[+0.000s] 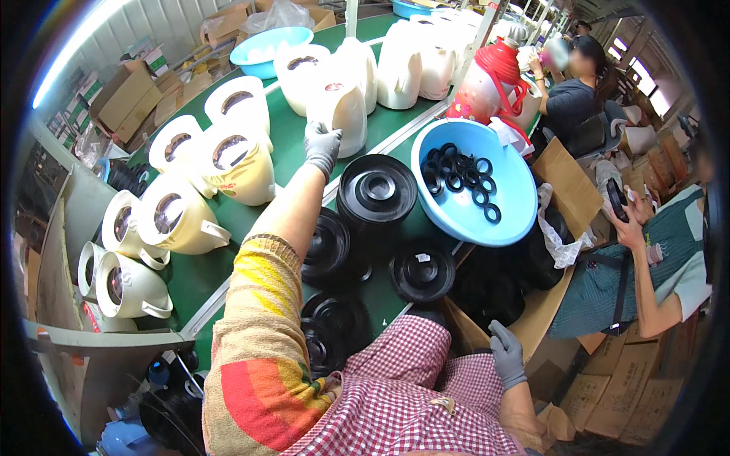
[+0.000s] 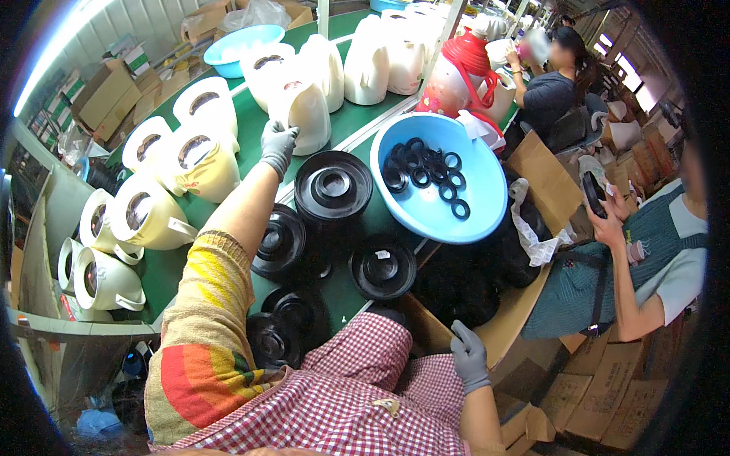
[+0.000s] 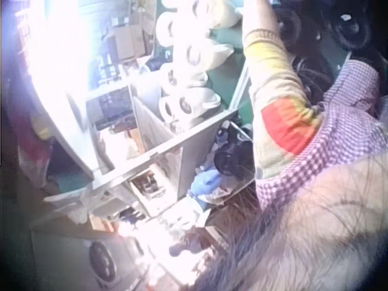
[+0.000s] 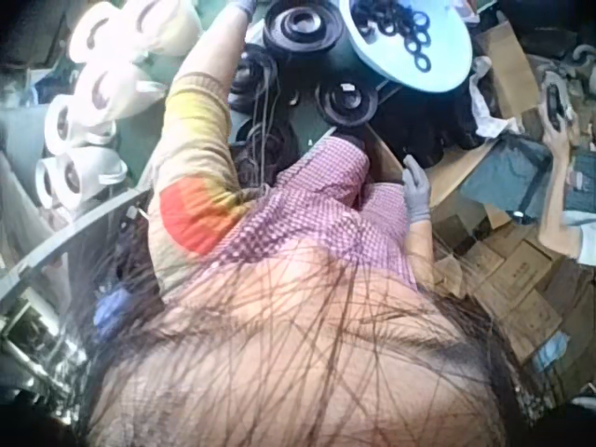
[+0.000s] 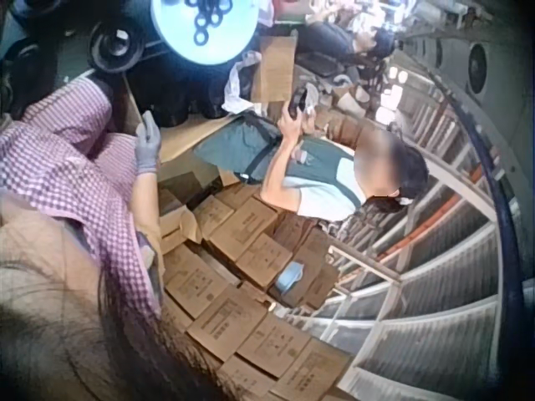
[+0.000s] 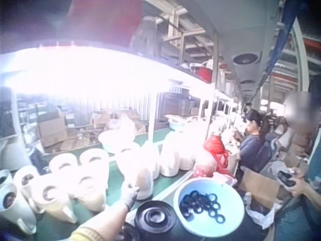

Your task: The person assembles white electric kettles by placing black lids onto the kettle bodies. They pick up each kettle, align and press the lid into place, then set the finished unit aside on the table.

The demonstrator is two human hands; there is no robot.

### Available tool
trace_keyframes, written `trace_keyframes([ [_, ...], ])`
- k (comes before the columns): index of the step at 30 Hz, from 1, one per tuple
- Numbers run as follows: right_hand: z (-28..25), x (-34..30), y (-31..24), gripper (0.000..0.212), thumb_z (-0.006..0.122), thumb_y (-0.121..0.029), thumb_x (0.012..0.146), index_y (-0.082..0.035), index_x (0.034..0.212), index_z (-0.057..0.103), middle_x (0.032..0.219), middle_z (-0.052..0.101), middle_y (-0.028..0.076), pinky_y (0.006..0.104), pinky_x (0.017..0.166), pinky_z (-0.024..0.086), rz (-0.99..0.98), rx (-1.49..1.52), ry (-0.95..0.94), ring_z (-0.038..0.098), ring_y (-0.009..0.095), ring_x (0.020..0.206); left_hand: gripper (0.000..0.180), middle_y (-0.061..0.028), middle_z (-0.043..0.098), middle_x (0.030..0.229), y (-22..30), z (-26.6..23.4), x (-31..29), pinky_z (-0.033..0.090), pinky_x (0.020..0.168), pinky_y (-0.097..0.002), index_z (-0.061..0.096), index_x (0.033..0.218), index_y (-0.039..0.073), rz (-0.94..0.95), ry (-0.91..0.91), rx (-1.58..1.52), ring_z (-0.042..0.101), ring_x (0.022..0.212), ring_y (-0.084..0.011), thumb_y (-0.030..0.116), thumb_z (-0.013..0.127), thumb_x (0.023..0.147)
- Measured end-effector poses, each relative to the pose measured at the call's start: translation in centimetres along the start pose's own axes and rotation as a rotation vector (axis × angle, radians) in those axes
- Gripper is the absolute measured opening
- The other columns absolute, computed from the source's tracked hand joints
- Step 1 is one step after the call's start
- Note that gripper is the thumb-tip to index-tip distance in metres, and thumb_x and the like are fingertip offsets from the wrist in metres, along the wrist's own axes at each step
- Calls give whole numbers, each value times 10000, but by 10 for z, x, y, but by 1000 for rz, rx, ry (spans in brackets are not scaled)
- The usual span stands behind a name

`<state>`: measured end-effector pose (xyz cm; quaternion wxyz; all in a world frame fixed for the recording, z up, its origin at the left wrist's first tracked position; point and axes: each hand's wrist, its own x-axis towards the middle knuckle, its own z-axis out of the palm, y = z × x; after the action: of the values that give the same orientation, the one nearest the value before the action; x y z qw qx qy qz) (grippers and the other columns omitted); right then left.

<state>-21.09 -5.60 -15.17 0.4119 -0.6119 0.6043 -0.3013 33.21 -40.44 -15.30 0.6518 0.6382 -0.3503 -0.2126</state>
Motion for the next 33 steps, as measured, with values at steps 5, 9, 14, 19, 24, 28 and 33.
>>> trace_keyframes([
  [5,6,11,9,384,594,-119,906,60,1246,601,1220,647,203,340,966,487,4,-74,-33,621,263,1143,355,-89,648,882,7,-3,10,495,645,-307,568,1068,-22,24,-132,38,594,705,-167,174,746,832],
  [9,2,1,44,379,593,-94,902,59,1249,598,1219,650,194,335,975,478,84,-113,3,626,260,1128,356,-180,659,1027,46,-24,73,494,867,-329,555,1135,-67,445,92,62,628,950,-221,192,635,904],
  [14,5,19,20,374,571,-71,920,43,1275,590,1261,627,184,331,1012,451,232,-30,27,596,249,1165,668,-172,471,1397,72,-35,156,404,1025,-474,442,1414,104,677,185,1016,449,1289,-343,232,639,789],
  [19,-1,9,7,364,562,-77,922,53,1261,595,1243,637,185,331,1021,442,333,-149,7,594,262,1167,801,-137,233,1569,32,-12,200,291,1139,-515,410,1433,238,228,-83,1316,250,1414,-409,387,745,720],
  [24,4,-27,21,366,549,-39,916,63,1266,581,1210,648,164,317,1012,454,469,0,96,609,224,1132,382,-134,515,1298,13,4,191,418,1033,-443,642,1119,113,320,198,1008,466,1222,-385,221,694,756],
  [28,2,-36,17,363,557,-96,932,49,1263,593,1238,644,172,328,1019,448,356,-133,-48,603,263,1151,415,-139,546,1284,36,-9,176,410,1041,-412,647,1111,64,285,340,905,489,1209,-366,194,738,728],
  [33,5,-39,8,359,577,-79,923,45,1259,599,1239,643,171,331,1019,447,352,7,46,603,261,1149,474,-180,612,1198,142,-44,174,444,993,-404,650,1133,68,429,413,738,534,1178,-350,246,788,716],
])
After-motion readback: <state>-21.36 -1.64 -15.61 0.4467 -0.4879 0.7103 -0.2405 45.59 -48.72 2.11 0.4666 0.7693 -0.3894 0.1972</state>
